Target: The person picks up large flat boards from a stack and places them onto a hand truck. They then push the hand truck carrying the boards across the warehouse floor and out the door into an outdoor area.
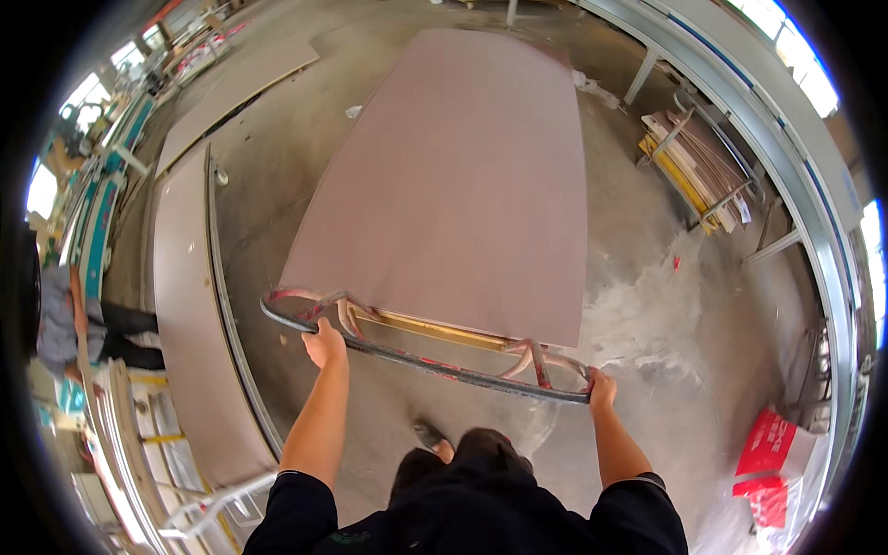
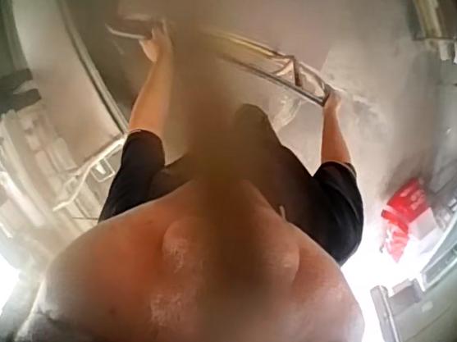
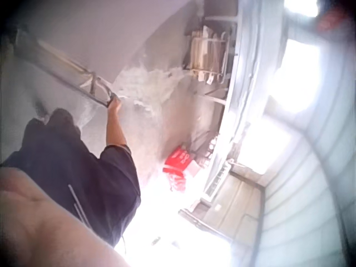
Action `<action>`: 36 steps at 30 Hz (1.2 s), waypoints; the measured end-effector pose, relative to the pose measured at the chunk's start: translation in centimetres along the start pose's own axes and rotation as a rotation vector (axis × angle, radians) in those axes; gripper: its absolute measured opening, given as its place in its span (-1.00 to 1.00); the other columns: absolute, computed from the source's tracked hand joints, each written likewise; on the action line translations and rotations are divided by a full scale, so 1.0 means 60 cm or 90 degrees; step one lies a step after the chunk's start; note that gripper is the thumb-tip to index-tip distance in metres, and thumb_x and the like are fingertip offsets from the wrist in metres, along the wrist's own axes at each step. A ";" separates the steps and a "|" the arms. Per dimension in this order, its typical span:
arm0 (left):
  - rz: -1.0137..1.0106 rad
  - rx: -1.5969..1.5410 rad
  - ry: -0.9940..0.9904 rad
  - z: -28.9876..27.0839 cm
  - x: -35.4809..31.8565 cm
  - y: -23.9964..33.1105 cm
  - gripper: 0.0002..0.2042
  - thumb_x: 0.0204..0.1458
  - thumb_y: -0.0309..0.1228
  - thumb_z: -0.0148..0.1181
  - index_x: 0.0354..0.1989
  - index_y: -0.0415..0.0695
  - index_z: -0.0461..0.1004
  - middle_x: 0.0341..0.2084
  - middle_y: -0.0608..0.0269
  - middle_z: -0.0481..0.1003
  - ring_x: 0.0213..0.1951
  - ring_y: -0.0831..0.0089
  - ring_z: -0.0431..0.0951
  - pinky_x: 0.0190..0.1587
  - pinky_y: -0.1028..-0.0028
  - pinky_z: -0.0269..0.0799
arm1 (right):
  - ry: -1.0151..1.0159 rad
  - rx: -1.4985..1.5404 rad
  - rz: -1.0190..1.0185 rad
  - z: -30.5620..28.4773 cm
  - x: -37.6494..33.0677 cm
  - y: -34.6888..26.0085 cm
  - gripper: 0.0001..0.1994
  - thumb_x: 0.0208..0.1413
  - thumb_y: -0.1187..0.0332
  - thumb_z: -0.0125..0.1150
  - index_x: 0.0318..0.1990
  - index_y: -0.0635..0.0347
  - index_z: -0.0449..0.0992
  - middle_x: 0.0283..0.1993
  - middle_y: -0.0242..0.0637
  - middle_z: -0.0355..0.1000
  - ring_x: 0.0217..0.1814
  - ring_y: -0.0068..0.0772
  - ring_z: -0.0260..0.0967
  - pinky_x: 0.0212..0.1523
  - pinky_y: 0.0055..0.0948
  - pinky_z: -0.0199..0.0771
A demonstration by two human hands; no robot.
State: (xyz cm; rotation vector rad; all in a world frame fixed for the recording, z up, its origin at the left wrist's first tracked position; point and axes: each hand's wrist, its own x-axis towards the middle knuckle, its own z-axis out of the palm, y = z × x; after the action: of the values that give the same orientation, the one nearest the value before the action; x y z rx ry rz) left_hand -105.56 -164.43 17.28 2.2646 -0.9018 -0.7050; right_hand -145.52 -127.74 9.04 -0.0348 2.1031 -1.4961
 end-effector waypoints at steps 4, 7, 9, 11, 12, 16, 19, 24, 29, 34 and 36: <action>0.037 0.015 0.001 0.023 0.178 0.089 -0.55 -0.14 -0.14 -0.06 -0.21 -0.29 0.35 -0.26 -0.08 0.45 -0.18 0.01 0.44 -0.11 0.18 0.30 | -0.014 0.013 0.021 0.177 -0.013 -0.036 -0.68 -0.15 0.34 -0.04 -0.33 0.45 0.48 -0.76 -0.37 0.13 -0.74 -0.44 0.19 -0.63 -0.49 0.29; 0.070 0.026 0.002 0.069 0.319 0.150 -0.55 -0.14 -0.13 -0.06 -0.21 -0.30 0.35 -0.26 -0.09 0.45 -0.19 0.00 0.44 -0.10 0.18 0.30 | 0.029 0.067 0.058 0.308 -0.024 -0.061 -0.65 -0.14 0.33 -0.05 -0.28 0.47 0.46 -0.76 -0.38 0.12 -0.75 -0.44 0.17 -0.64 -0.50 0.26; 0.085 0.027 -0.006 0.095 0.402 0.184 -0.54 -0.14 -0.12 -0.06 -0.22 -0.30 0.36 -0.26 -0.10 0.45 -0.19 -0.01 0.44 -0.09 0.17 0.29 | 0.058 0.090 0.080 0.392 -0.049 -0.096 -0.72 -0.14 0.34 -0.06 -0.42 0.42 0.46 -0.76 -0.36 0.13 -0.76 -0.47 0.16 -0.67 -0.52 0.26; 0.115 -0.002 -0.015 0.118 0.485 0.241 -0.54 -0.14 -0.12 -0.05 -0.22 -0.31 0.36 -0.26 -0.11 0.45 -0.19 -0.02 0.43 -0.08 0.17 0.29 | 0.078 0.130 0.088 0.484 -0.043 -0.114 -0.74 -0.14 0.35 -0.07 -0.47 0.40 0.47 -0.76 -0.34 0.16 -0.77 -0.47 0.16 -0.69 -0.53 0.22; 0.123 0.023 -0.019 0.127 0.529 0.267 -0.53 -0.14 -0.11 -0.05 -0.22 -0.31 0.36 -0.26 -0.11 0.45 -0.19 -0.01 0.44 -0.08 0.17 0.29 | 0.071 0.121 0.084 0.524 -0.039 -0.113 -0.74 -0.14 0.35 -0.06 -0.44 0.40 0.47 -0.76 -0.34 0.16 -0.78 -0.47 0.15 -0.69 -0.53 0.22; 0.134 0.113 -0.040 0.161 0.680 0.379 -0.52 -0.15 -0.10 -0.05 -0.22 -0.32 0.36 -0.26 -0.10 0.45 -0.18 0.00 0.45 -0.09 0.17 0.30 | 0.093 0.082 0.104 0.700 -0.030 -0.162 -0.68 -0.12 0.30 -0.04 -0.29 0.37 0.49 -0.75 -0.39 0.12 -0.77 -0.47 0.13 -0.67 -0.51 0.26; 0.127 0.128 -0.051 0.212 0.788 0.472 -0.53 -0.14 -0.11 -0.04 -0.22 -0.32 0.36 -0.26 -0.10 0.45 -0.17 0.00 0.44 -0.09 0.18 0.30 | 0.133 0.089 0.084 0.824 -0.005 -0.166 -0.69 -0.09 0.29 -0.03 -0.31 0.35 0.51 -0.73 -0.39 0.15 -0.76 -0.48 0.14 -0.70 -0.51 0.28; 0.154 0.063 -0.061 0.292 0.972 0.601 -0.54 -0.15 -0.15 -0.04 -0.23 -0.34 0.35 -0.28 -0.16 0.44 -0.18 -0.03 0.43 -0.09 0.17 0.29 | 0.146 0.100 0.085 1.020 0.004 -0.248 -0.72 -0.13 0.32 -0.03 -0.44 0.41 0.49 -0.70 -0.29 0.24 -0.77 -0.46 0.17 -0.72 -0.51 0.27; 0.223 -0.015 -0.121 0.369 1.130 0.717 -0.57 -0.16 -0.22 -0.02 -0.25 -0.41 0.33 -0.30 -0.23 0.42 -0.20 -0.08 0.41 -0.09 0.18 0.25 | 0.171 0.066 0.078 1.196 0.041 -0.286 -0.68 -0.13 0.31 -0.05 -0.39 0.45 0.50 -0.77 -0.32 0.21 -0.79 -0.54 0.14 -0.77 -0.57 0.23; 0.233 0.011 -0.214 0.438 1.270 0.868 -0.56 -0.15 -0.21 -0.04 -0.21 -0.38 0.30 -0.33 -0.23 0.43 -0.22 -0.11 0.42 -0.12 0.14 0.27 | 0.215 0.076 0.097 1.366 0.071 -0.345 -0.65 -0.12 0.29 -0.05 -0.31 0.42 0.52 -0.81 -0.36 0.14 -0.83 -0.53 0.08 -0.84 -0.54 0.16; 0.233 0.033 -0.223 0.464 1.333 0.924 -0.56 -0.16 -0.23 -0.03 -0.22 -0.40 0.30 -0.32 -0.25 0.42 -0.21 -0.11 0.42 -0.11 0.17 0.27 | 0.262 0.047 0.104 1.436 0.093 -0.356 -0.71 -0.09 0.25 -0.01 -0.52 0.34 0.49 -0.83 -0.38 0.11 -0.86 -0.52 0.06 -0.86 -0.54 0.16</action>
State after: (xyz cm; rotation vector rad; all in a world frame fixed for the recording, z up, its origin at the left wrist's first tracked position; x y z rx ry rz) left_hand -96.76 -265.26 16.39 1.9675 -1.4698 -0.9279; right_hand -117.84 -212.17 5.97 0.5002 2.2931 -1.5822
